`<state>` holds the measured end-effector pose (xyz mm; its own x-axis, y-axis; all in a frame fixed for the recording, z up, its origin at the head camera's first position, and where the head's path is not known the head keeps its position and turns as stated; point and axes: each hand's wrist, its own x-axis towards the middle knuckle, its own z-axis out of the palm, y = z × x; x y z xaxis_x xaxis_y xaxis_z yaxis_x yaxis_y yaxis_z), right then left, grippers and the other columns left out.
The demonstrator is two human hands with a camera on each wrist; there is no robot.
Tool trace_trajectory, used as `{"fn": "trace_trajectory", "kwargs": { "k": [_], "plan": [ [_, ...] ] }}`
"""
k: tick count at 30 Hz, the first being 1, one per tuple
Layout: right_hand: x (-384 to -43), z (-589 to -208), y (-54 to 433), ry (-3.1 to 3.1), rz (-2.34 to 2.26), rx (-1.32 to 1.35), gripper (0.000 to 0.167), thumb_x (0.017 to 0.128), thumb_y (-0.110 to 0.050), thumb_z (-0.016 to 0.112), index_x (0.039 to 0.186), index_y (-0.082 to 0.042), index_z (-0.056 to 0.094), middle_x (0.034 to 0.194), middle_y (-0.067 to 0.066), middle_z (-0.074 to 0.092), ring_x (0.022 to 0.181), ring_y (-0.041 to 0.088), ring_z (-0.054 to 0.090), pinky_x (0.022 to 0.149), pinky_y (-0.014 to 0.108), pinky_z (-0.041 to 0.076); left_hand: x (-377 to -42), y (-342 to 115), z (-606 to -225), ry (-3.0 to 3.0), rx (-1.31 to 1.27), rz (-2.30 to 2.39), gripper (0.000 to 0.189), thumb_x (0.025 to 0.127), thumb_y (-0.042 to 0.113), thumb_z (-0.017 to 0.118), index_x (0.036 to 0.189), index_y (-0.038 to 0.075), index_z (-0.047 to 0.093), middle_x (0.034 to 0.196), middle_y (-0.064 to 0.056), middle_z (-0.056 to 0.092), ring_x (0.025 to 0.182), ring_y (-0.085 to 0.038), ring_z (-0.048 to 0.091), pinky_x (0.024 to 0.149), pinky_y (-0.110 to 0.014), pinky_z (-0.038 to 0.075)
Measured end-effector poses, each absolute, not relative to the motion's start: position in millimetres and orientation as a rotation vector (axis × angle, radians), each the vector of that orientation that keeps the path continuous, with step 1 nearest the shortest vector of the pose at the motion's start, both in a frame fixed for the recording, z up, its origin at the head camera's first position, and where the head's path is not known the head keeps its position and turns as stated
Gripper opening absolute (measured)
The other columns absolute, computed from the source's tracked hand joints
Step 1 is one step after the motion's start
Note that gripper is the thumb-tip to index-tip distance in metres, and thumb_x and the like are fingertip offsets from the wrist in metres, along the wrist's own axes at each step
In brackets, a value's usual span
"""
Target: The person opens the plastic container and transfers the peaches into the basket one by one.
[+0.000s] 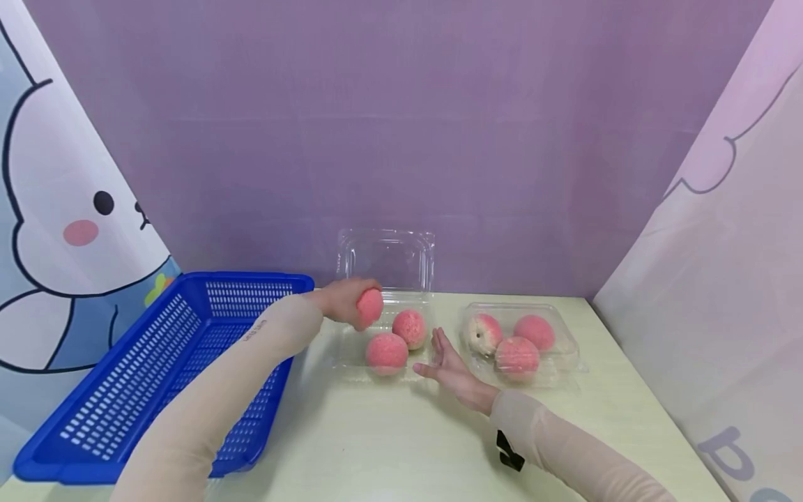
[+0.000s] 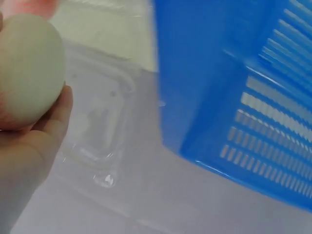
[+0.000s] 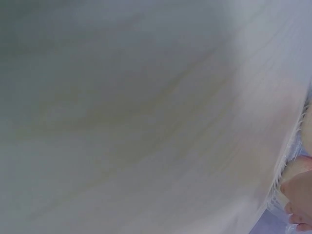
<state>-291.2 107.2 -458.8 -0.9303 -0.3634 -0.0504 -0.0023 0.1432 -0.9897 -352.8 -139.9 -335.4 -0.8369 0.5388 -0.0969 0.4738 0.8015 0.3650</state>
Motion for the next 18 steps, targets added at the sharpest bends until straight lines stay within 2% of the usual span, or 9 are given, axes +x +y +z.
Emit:
{"fn": "trace_trajectory", "kwargs": {
  "k": [6, 11, 18],
  "plan": [
    [-293.7, -461.3, 109.4, 2.133, -1.853, -0.347, 0.101, 0.083, -0.015, 0.066, 0.145, -0.004, -0.013, 0.153, 0.016, -0.007, 0.14, 0.035, 0.0, 0.112, 0.047, 0.011, -345.9, -142.8, -323.2, 2.821, 0.764, 0.69, 0.069, 0.064, 0.012, 0.076, 0.125, 0.021, 0.047, 0.117, -0.002, 0.054, 0.102, -0.021, 0.053, 0.082, -0.04, 0.049],
    [-293.4, -462.5, 109.7, 2.128, -1.85, -0.354, 0.1, 0.084, -0.014, 0.065, 0.145, -0.004, -0.013, 0.153, 0.016, -0.008, 0.14, 0.035, -0.001, 0.112, 0.048, 0.011, -337.6, -151.8, -316.2, 2.866, 0.755, 0.737, 0.071, 0.064, 0.012, 0.077, 0.128, 0.021, 0.046, 0.122, -0.003, 0.053, 0.107, -0.023, 0.052, 0.085, -0.045, 0.049],
    [-292.8, -460.2, 110.6, 2.125, -1.872, -0.363, 0.098, 0.084, -0.014, 0.064, 0.145, -0.003, -0.012, 0.152, 0.018, -0.007, 0.139, 0.037, -0.001, 0.112, 0.049, 0.011, -326.7, -167.7, -315.7, 2.944, 0.731, 0.699, 0.073, 0.065, 0.015, 0.077, 0.129, 0.021, 0.044, 0.124, -0.006, 0.051, 0.106, -0.027, 0.053, 0.082, -0.048, 0.05]
  ]
}}
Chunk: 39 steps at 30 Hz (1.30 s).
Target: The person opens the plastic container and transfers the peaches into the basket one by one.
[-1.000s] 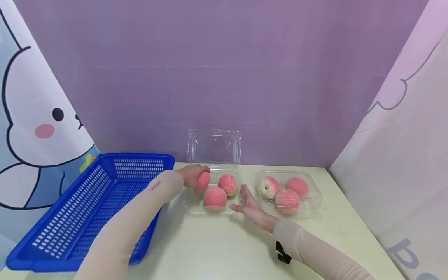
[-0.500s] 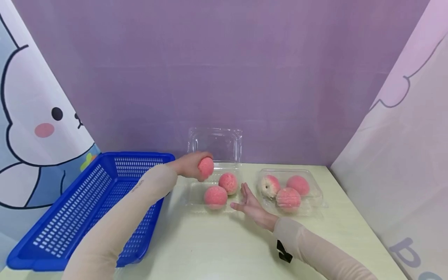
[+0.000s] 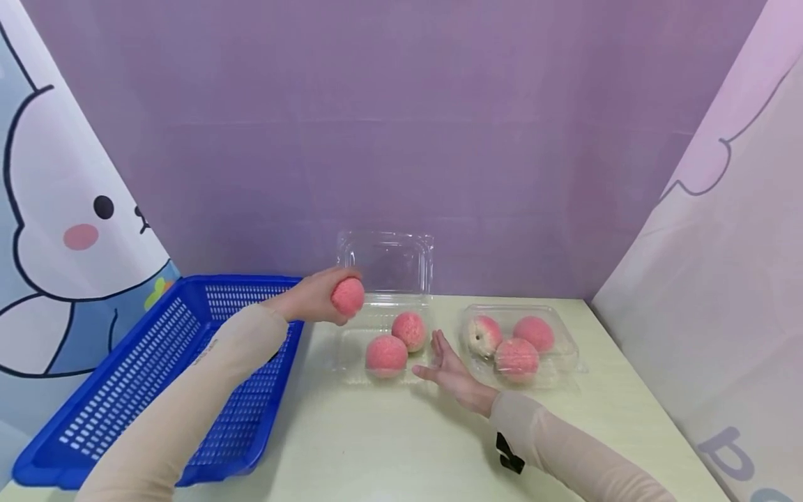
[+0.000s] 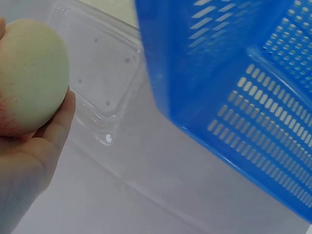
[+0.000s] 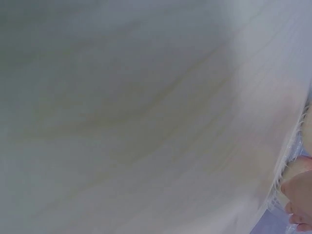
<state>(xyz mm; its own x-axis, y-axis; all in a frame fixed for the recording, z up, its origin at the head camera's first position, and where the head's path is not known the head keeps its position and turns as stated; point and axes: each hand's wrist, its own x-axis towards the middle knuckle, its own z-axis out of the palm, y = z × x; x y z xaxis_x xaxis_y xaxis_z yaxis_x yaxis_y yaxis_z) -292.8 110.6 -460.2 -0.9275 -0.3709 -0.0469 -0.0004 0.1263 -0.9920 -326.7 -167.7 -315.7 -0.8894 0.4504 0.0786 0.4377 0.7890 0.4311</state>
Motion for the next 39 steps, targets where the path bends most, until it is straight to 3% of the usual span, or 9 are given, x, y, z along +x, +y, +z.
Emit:
{"fn": "trace_trajectory", "kwargs": {
  "k": [20, 28, 39],
  "plan": [
    [-294.0, -461.1, 109.2, 2.137, -1.851, -0.366, 0.101, 0.082, -0.016, 0.066, 0.145, -0.004, -0.013, 0.153, 0.016, -0.008, 0.139, 0.038, 0.001, 0.111, 0.05, 0.013, -306.2, -233.2, -322.1, 3.142, 0.633, 0.863, 0.073, 0.069, 0.026, 0.077, 0.131, 0.016, 0.041, 0.123, -0.01, 0.05, 0.107, -0.029, 0.052, 0.085, -0.055, 0.047],
    [-292.7, -460.9, 110.1, 2.137, -1.855, -0.356, 0.101, 0.083, -0.017, 0.066, 0.145, -0.005, -0.013, 0.153, 0.016, -0.008, 0.139, 0.037, 0.001, 0.111, 0.049, 0.013, -308.8, -271.6, -328.0, 3.129, 0.446, 0.998, 0.078, 0.073, 0.027, 0.076, 0.136, 0.014, 0.033, 0.133, -0.015, 0.042, 0.116, -0.036, 0.044, 0.09, -0.06, 0.041],
    [-292.5, -461.4, 110.1, 2.132, -1.85, -0.369, 0.1, 0.083, -0.017, 0.065, 0.145, -0.004, -0.013, 0.153, 0.017, -0.008, 0.139, 0.037, -0.001, 0.111, 0.049, 0.012, -312.8, -317.8, -348.3, 3.083, 0.29, 1.03, 0.083, 0.075, 0.038, 0.073, 0.138, 0.009, 0.027, 0.132, -0.022, 0.04, 0.116, -0.042, 0.042, 0.089, -0.063, 0.04]
  ]
}}
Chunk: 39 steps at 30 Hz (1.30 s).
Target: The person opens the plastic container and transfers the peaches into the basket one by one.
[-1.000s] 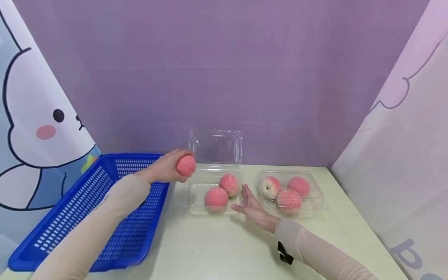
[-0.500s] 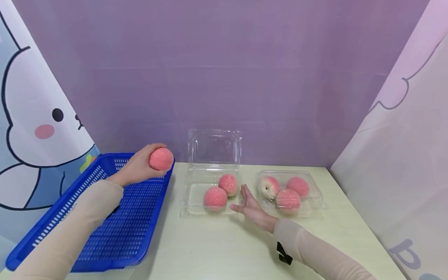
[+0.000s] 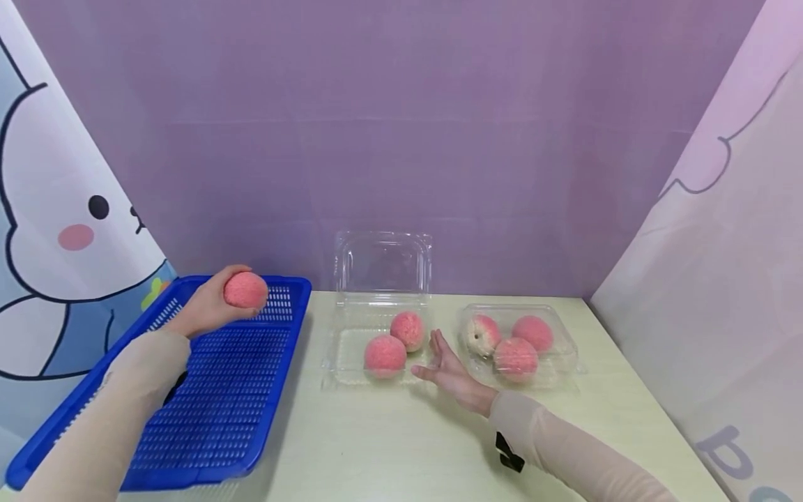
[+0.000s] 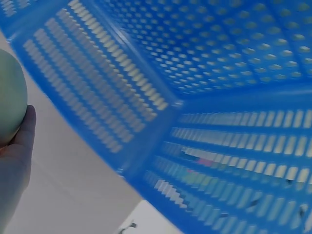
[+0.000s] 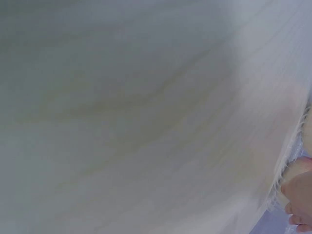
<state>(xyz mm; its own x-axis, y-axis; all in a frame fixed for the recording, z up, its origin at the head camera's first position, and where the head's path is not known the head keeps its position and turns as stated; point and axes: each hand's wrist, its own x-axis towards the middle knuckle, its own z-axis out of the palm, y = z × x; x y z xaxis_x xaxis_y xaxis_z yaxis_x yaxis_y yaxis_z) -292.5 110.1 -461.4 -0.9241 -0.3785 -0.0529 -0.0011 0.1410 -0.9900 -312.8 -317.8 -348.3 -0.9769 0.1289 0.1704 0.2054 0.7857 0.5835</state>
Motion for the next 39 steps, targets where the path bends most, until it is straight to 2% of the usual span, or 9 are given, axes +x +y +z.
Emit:
{"fn": "trace_trajectory", "kwargs": {
  "k": [9, 16, 21, 28, 34, 39],
  "plan": [
    [-290.3, -458.7, 109.6, 2.129, -1.849, -0.376, 0.098, 0.085, -0.015, 0.063, 0.144, -0.004, -0.014, 0.152, 0.017, -0.01, 0.139, 0.037, -0.002, 0.111, 0.049, 0.012, -313.7, -340.1, -366.1, -2.931, -0.187, -0.928, 0.088, 0.075, 0.035, 0.073, 0.139, 0.002, 0.023, 0.132, -0.029, 0.036, 0.114, -0.048, 0.041, 0.087, -0.065, 0.04],
    [-289.8, -458.4, 106.7, 2.128, -1.847, -0.372, 0.098, 0.084, -0.016, 0.064, 0.145, -0.004, -0.013, 0.152, 0.017, -0.009, 0.139, 0.037, -0.002, 0.111, 0.05, 0.012, -314.6, -352.0, -379.4, -3.005, -0.112, -0.913, 0.092, 0.072, 0.039, 0.074, 0.14, 0.002, 0.023, 0.134, -0.031, 0.033, 0.112, -0.05, 0.04, 0.085, -0.065, 0.041],
    [-290.6, -459.2, 107.5, 2.128, -1.854, -0.385, 0.098, 0.085, -0.015, 0.064, 0.144, -0.004, -0.014, 0.152, 0.018, -0.009, 0.139, 0.038, -0.002, 0.11, 0.051, 0.012, -314.4, -352.3, -385.2, -3.042, -0.104, -0.89, 0.085, 0.073, 0.032, 0.073, 0.137, -0.001, 0.028, 0.128, -0.033, 0.038, 0.107, -0.049, 0.044, 0.081, -0.062, 0.043],
    [-292.5, -461.3, 110.0, 2.136, -1.854, -0.367, 0.099, 0.084, -0.016, 0.065, 0.145, -0.004, -0.012, 0.153, 0.016, -0.008, 0.139, 0.035, -0.002, 0.111, 0.048, 0.014, -314.1, -351.0, -391.8, -3.065, -0.089, -0.857, 0.081, 0.073, 0.033, 0.073, 0.133, -0.002, 0.031, 0.121, -0.033, 0.045, 0.099, -0.045, 0.05, 0.075, -0.055, 0.048],
    [-291.7, -459.7, 107.9, 2.151, -1.853, -0.366, 0.097, 0.085, -0.013, 0.063, 0.145, -0.003, -0.012, 0.152, 0.017, -0.008, 0.139, 0.037, -0.001, 0.11, 0.05, 0.016, -319.3, -360.6, -403.6, -3.122, 0.017, -0.859, 0.084, 0.073, 0.039, 0.07, 0.135, -0.001, 0.03, 0.121, -0.032, 0.047, 0.098, -0.044, 0.051, 0.074, -0.053, 0.048],
    [-290.8, -458.1, 107.7, 2.155, -1.852, -0.372, 0.097, 0.085, -0.013, 0.063, 0.144, -0.002, -0.012, 0.152, 0.018, -0.008, 0.139, 0.038, -0.002, 0.11, 0.05, 0.015, -321.0, -366.2, -412.0, -3.126, -0.025, -0.862, 0.082, 0.071, 0.032, 0.072, 0.133, -0.003, 0.03, 0.116, -0.032, 0.049, 0.094, -0.041, 0.053, 0.071, -0.049, 0.049]
  ]
}}
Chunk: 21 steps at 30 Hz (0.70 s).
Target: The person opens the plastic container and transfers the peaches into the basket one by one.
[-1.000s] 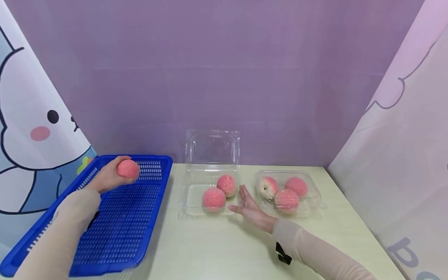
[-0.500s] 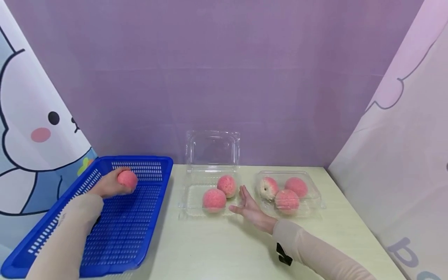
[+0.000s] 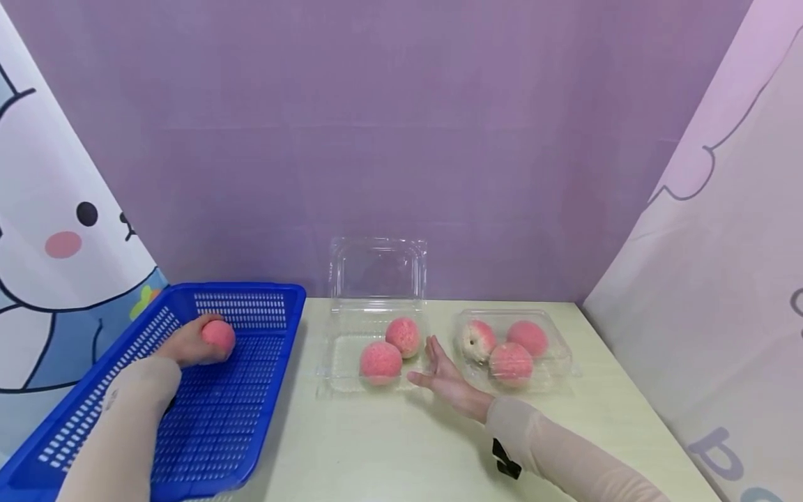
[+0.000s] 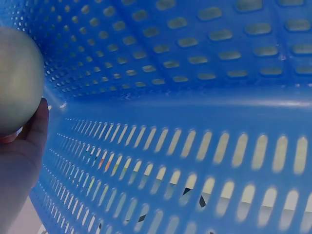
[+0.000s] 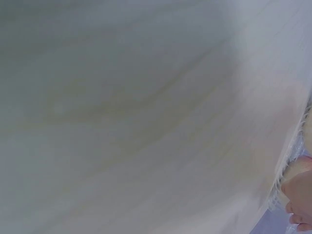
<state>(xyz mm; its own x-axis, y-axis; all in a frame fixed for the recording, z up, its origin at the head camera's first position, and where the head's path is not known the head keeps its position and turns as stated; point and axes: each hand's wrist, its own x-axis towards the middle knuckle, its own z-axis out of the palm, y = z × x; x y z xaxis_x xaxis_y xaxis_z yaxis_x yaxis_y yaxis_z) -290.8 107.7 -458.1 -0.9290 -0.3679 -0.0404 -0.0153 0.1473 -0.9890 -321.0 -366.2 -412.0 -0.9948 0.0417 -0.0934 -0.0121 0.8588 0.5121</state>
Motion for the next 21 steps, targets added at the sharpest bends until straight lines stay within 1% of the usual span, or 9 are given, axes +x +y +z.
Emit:
{"fn": "trace_trajectory", "kwargs": {
  "k": [3, 12, 17, 21],
  "plan": [
    [-289.9, -457.3, 107.5, 2.148, -1.855, -0.375, 0.096, 0.085, -0.014, 0.063, 0.144, -0.003, -0.012, 0.152, 0.017, -0.009, 0.139, 0.037, -0.003, 0.11, 0.05, 0.014, -321.5, -369.1, -415.0, 2.942, 0.068, 0.808, 0.082, 0.07, 0.03, 0.073, 0.132, -0.004, 0.032, 0.114, -0.032, 0.05, 0.092, -0.04, 0.054, 0.071, -0.048, 0.049],
    [-291.3, -460.8, 108.4, 2.15, -1.842, -0.381, 0.098, 0.084, -0.016, 0.064, 0.144, -0.002, -0.012, 0.152, 0.018, -0.009, 0.139, 0.036, -0.003, 0.111, 0.049, 0.013, -323.1, -372.2, -415.2, 2.988, 0.129, 0.641, 0.081, 0.067, 0.028, 0.074, 0.13, -0.005, 0.035, 0.114, -0.035, 0.05, 0.094, -0.043, 0.053, 0.073, -0.054, 0.047],
    [-291.5, -461.2, 109.3, 2.134, -1.85, -0.394, 0.099, 0.084, -0.016, 0.064, 0.144, -0.003, -0.014, 0.152, 0.016, -0.011, 0.139, 0.034, -0.006, 0.112, 0.048, 0.009, -320.6, -365.2, -408.2, 2.983, 0.084, 0.53, 0.083, 0.065, 0.027, 0.075, 0.132, -0.003, 0.035, 0.118, -0.035, 0.045, 0.101, -0.048, 0.047, 0.079, -0.062, 0.042],
    [-290.6, -459.6, 109.0, 2.139, -1.856, -0.38, 0.098, 0.084, -0.015, 0.064, 0.144, -0.003, -0.014, 0.152, 0.015, -0.01, 0.14, 0.033, -0.005, 0.112, 0.047, 0.009, -318.4, -360.2, -404.1, 2.945, -0.002, 0.498, 0.085, 0.067, 0.026, 0.074, 0.134, -0.002, 0.031, 0.122, -0.037, 0.04, 0.105, -0.052, 0.043, 0.084, -0.067, 0.038]
  ]
}}
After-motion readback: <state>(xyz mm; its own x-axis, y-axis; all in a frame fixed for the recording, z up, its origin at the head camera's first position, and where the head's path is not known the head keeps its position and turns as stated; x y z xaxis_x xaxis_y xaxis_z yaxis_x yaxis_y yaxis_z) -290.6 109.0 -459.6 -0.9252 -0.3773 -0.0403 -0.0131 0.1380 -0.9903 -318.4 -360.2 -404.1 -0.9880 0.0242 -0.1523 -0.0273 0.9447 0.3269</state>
